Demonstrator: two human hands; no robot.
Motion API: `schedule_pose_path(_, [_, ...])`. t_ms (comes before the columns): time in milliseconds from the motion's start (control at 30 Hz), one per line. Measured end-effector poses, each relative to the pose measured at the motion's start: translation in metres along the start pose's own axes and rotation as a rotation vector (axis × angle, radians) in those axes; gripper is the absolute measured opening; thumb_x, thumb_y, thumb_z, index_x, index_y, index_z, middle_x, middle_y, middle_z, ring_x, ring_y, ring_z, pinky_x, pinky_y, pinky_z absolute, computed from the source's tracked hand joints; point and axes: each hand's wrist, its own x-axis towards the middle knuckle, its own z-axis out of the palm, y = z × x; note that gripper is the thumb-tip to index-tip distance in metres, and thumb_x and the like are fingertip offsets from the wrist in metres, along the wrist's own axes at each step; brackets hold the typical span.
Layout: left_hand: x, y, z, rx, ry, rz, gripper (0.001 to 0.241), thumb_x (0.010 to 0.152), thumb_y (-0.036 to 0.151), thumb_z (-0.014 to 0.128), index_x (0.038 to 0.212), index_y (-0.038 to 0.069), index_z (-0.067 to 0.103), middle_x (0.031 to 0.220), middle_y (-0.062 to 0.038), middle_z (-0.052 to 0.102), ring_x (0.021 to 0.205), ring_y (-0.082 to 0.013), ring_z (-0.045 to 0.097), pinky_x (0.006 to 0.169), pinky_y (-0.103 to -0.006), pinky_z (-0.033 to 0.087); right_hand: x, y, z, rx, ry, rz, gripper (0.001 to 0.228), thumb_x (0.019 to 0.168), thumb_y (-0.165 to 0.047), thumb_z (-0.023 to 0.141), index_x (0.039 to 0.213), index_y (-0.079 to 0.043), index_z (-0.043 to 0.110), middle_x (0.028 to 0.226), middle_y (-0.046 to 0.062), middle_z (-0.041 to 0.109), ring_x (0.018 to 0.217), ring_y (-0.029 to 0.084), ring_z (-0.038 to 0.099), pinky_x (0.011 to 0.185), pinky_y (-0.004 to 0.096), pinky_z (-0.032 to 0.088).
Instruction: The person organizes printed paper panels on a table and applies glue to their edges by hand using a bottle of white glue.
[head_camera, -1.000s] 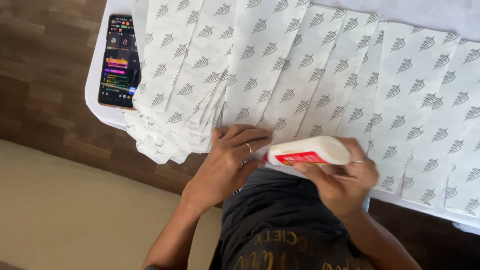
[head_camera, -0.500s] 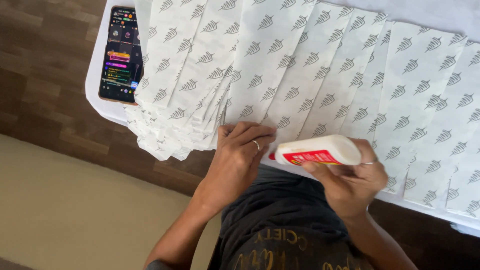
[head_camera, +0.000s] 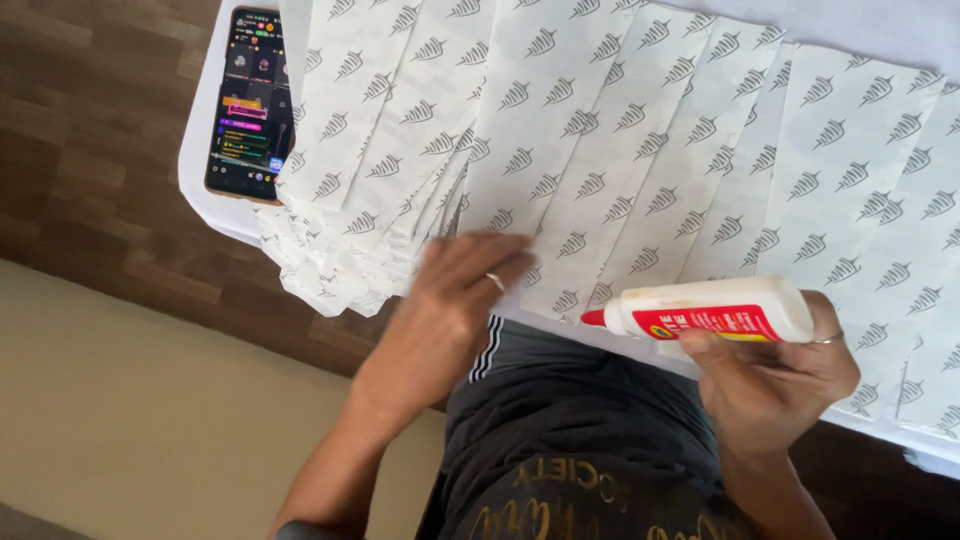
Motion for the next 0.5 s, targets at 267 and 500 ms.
schedule_pose_path(267, [-0.012, -0.030, -0.019, 0.208, 0.015, 0.063, 0.012, 0.093, -0.010, 0.064, 0.085, 0.000, 0.062, 0.110, -0.009, 0.068, 0.109, -0.0318, 0.057, 0.084, -0.0426, 0.035, -0.001, -0.015, 0.060, -0.069, -0.152, -0.055, 0.046, 0.076, -0.004, 0.089, 0.111, 0.005, 0.061, 0.085, 0.008, 0.067, 0.080, 0.014, 0.061, 0.073, 0.026, 0.055])
schedule_pose_path(500, [-0.018, -0.034, -0.018, 0.156, 0.008, 0.010, 0.008, 0.093, -0.001, 0.072, 0.100, -0.001, 0.069, 0.118, -0.008, 0.071, 0.113, -0.0307, 0.057, 0.085, -0.0442, 0.036, 0.000, -0.013, 0.086, -0.149, -0.244, -0.114, 0.043, 0.076, -0.012, 0.091, 0.109, 0.001, 0.066, 0.071, -0.003, 0.055, 0.058, 0.004, 0.033, 0.051, 0.019, 0.027])
